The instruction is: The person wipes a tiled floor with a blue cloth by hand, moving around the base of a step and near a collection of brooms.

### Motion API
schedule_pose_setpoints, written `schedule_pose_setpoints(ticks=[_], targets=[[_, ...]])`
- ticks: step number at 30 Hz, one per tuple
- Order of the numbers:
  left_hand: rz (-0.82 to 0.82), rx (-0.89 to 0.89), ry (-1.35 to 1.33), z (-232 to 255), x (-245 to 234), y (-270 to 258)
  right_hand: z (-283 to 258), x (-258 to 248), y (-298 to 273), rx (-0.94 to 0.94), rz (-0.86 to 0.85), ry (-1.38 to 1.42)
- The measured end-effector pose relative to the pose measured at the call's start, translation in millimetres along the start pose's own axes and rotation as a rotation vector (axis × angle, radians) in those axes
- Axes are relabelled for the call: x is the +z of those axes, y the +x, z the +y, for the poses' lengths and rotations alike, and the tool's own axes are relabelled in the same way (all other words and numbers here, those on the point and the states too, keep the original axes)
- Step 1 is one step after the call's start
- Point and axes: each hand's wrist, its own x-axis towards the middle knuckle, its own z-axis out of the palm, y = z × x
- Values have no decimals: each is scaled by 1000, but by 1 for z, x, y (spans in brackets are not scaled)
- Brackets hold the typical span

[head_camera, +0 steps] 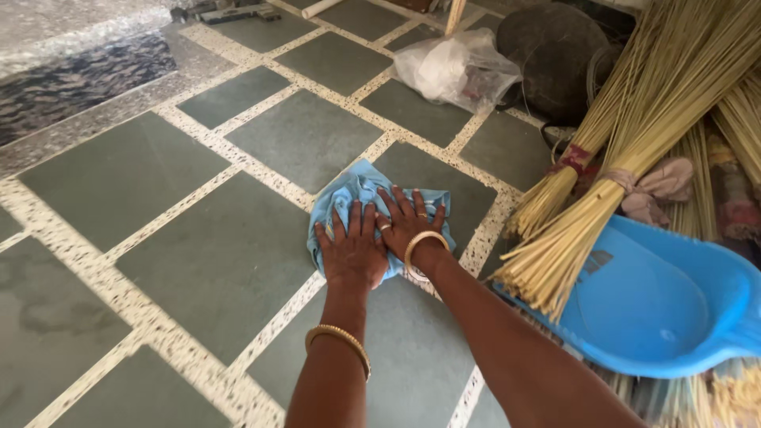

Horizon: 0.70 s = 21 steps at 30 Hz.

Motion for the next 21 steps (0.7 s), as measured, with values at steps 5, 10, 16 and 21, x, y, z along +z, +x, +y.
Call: schedule_pose_setpoints(ticks=[5,10,16,21], targets=[[-66,-19,-8,-6,-9,-63,-19,1,-58,-3,32,3],[-117,-81,-4,-32,-14,-144,-66,5,-128,-19,5,75],[11,-113,36,-80,-5,-238,-122,22,-179,-289,-55,-49],[-78,-3,155,-105,-10,-251,-115,7,-174,-607,0,-94]])
